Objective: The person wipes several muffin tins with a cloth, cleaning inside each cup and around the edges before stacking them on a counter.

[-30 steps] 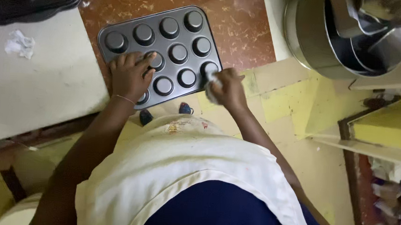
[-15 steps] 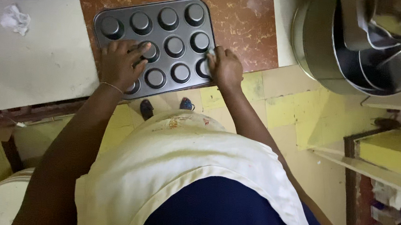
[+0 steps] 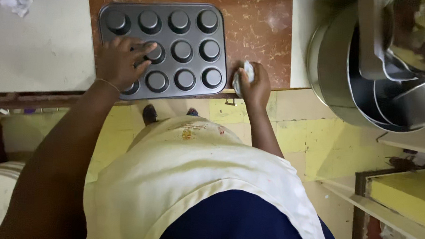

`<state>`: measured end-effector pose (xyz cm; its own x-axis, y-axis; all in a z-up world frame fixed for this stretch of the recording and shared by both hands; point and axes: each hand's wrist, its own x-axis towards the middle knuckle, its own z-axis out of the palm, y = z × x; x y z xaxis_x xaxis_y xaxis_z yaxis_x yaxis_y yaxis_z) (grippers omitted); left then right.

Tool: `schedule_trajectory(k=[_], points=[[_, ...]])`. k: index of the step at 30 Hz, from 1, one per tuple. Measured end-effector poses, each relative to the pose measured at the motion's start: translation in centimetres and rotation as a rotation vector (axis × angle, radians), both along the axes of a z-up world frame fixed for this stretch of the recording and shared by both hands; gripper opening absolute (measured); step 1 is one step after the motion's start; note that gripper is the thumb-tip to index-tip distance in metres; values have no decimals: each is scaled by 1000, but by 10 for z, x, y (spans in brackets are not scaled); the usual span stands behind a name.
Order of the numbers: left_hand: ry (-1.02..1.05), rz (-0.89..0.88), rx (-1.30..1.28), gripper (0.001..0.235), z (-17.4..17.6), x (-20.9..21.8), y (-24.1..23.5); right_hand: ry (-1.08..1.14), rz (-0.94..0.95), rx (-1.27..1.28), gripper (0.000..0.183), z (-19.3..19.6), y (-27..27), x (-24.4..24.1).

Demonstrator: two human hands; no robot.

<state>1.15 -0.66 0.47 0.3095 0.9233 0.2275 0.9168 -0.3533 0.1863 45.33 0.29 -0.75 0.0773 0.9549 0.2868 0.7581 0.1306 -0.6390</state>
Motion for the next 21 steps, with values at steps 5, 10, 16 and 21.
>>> schedule_trajectory(k=[5, 10, 16, 21], points=[[84, -35, 19, 52, 1, -2, 2, 49, 92, -118, 39, 0, 14, -11], [71, -48, 11, 59, -3, -1, 8, 67, 199, -35, 37, 12, 12, -12], [56, 67, 63, 72, 4, 4, 2, 296, 39, -68, 25, 27, 12, -28], [-209, -55, 89, 41, 14, 10, -32, 352, 61, 27, 22, 44, 36, -81]])
